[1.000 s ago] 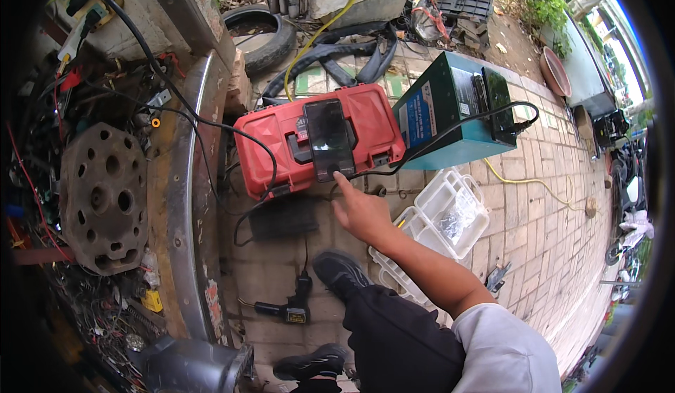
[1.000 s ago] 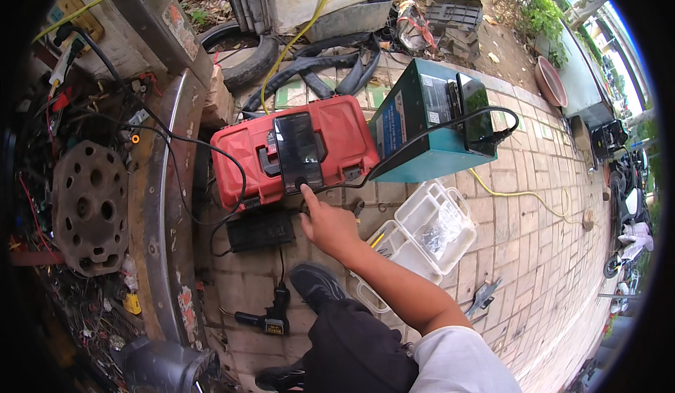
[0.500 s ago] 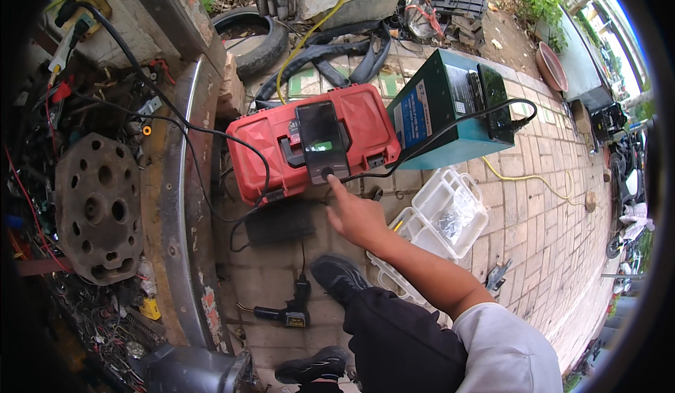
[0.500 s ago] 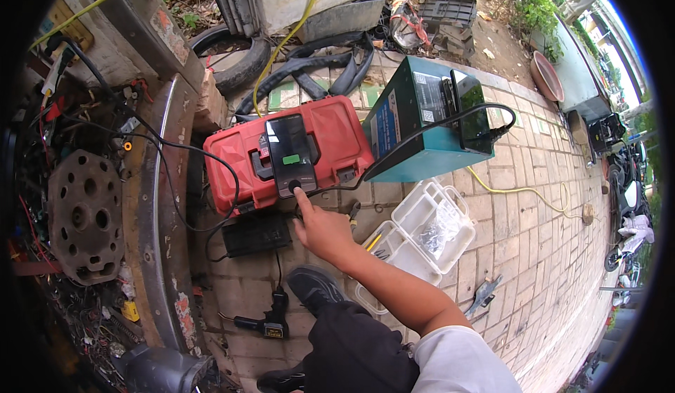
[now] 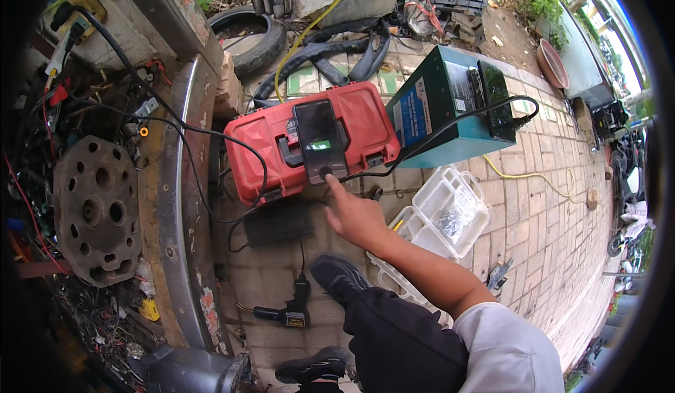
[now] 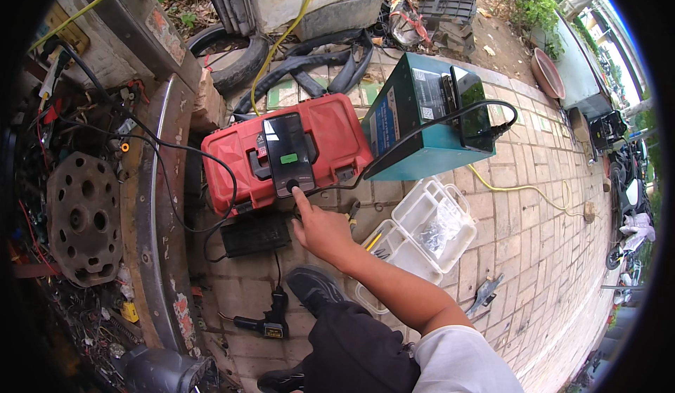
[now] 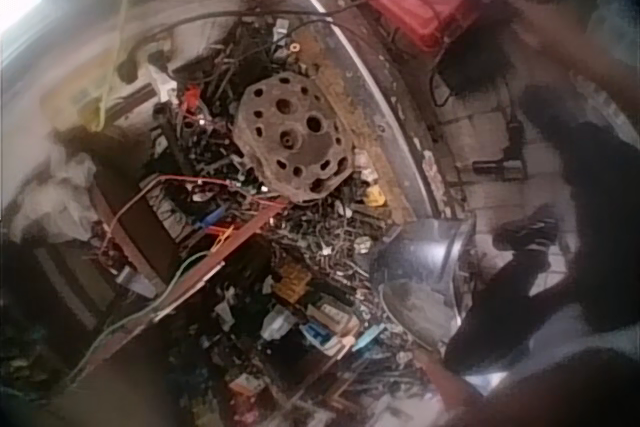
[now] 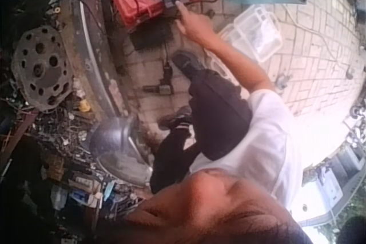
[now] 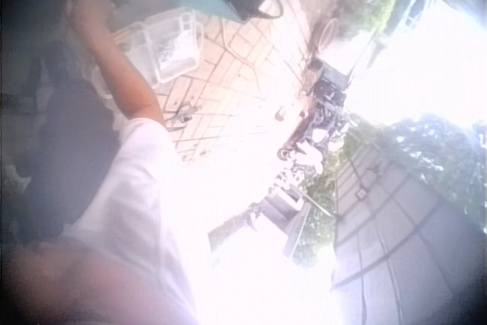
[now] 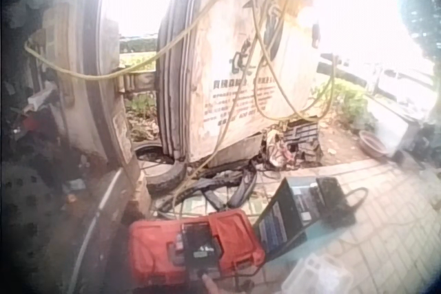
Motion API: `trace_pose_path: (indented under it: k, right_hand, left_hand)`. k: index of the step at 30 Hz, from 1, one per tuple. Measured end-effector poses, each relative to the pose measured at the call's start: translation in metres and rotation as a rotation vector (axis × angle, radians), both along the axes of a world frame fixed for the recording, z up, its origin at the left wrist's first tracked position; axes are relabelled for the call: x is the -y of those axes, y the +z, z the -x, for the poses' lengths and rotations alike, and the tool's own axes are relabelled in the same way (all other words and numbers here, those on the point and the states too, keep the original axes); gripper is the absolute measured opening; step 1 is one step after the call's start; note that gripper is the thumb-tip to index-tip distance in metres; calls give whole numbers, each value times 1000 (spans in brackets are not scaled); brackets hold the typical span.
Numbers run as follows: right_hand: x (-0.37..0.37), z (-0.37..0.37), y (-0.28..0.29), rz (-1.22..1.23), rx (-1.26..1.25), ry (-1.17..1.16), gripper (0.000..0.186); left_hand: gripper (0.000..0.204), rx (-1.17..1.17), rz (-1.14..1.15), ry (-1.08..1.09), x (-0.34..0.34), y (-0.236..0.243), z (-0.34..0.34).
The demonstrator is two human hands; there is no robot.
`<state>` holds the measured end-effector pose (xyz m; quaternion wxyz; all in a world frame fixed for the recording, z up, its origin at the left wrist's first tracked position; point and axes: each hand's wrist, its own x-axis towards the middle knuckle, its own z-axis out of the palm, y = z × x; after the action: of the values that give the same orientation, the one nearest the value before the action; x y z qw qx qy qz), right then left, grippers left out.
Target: The person uses a rivet gun to attach rivets to a curved metal part. They repeatedly insert rivets, fire the tool, and adjust the part's position while seated on the ground.
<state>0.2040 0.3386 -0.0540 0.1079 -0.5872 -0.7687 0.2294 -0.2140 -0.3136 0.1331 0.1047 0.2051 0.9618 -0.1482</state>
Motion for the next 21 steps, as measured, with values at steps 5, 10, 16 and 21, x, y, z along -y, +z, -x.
trace_pose_path:
  k: [5, 10, 16, 21]
  right_hand:
    - [0, -1, -2, 2, 3, 5, 77]
    - [0, 0, -4, -8, 0, 4, 77]
    - [1, 0, -2, -8, -12, 2, 76]
    - [0, 0, 1, 14, -27, 0, 75]
  left_hand:
    - [47, 5, -8, -6, -6, -3, 0]
    - [47, 10, -18, -11, -12, -8, 0]
    - [46, 9, -39, -15, -19, -13, 3]
    - [46, 12, -54, -22, -24, -16, 5]
